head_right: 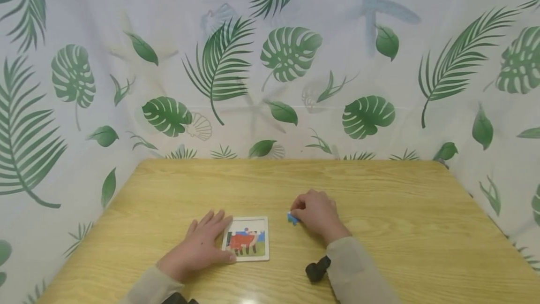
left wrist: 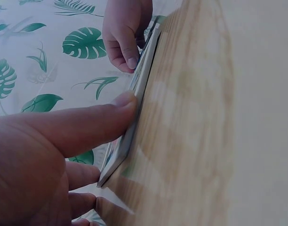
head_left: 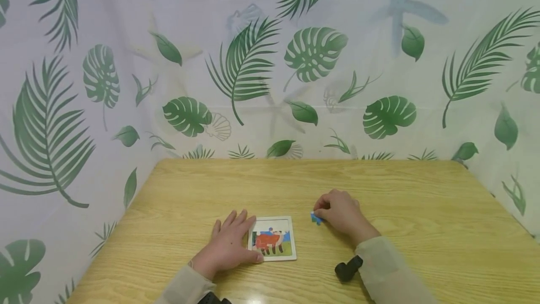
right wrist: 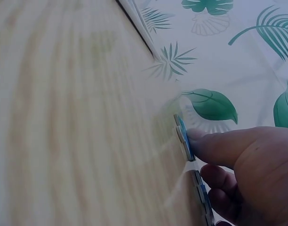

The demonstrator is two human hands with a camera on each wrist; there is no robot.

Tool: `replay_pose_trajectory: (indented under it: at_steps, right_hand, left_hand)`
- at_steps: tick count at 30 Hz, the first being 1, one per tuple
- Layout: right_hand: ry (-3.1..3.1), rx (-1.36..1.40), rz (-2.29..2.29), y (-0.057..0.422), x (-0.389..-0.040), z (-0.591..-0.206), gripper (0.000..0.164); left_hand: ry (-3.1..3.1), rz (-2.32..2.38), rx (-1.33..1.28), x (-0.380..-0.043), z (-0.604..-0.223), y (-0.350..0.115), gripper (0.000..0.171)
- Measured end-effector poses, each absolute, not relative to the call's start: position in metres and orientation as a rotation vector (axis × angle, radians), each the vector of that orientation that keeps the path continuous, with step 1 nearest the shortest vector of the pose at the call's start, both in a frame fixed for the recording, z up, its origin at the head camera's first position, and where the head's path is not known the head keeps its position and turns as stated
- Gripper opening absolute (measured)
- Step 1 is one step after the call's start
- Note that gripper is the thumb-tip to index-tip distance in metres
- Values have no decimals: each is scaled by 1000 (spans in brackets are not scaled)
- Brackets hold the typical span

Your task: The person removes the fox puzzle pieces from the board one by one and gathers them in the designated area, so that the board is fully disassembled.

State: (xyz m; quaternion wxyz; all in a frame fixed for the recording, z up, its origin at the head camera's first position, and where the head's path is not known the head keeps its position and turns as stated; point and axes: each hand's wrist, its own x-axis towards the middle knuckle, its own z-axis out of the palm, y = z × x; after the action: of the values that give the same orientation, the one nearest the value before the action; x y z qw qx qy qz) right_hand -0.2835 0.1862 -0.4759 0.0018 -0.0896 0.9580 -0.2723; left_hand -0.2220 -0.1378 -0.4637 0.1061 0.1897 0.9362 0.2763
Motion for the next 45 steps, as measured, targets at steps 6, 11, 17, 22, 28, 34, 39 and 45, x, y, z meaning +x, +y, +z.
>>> replay_pose_trajectory:
  at_steps: [6,11,17,22,28,34,39,45]
  right_hand:
    - [3015,-289,-854,185,-281,-477,8]
    - [3030,-296,-860,185,-280,-477,7]
    - [3057,-296,-839,186,-281,-477,6]
    - [3075,-279,-898,185,-278,-479,6]
    - [3057,-254,-1149,180,-277,-478,12]
    - [2971,-274,-1271,167,-270,-475,16]
    - [2961,-335,-1232,151,-261,-470,13]
    - [2895,-414,-1194,135,-252,-465,7]
  left_hand:
    - [2756,811,548,-222,-465,-138,97]
    - [2760,815,564,-221,-465,-138,97]
    - [2768,820,567,-221,-464,-137,99]
    - [2762,822,554,-221,-465,-137,99]
    - [2761,822,552,-222,-465,-137,99]
    - [2755,823,567,-223,-466,-137,99]
    - [2754,822,573,-223,-466,-137,99]
    - [2754,827,591,-223,-464,-138,99]
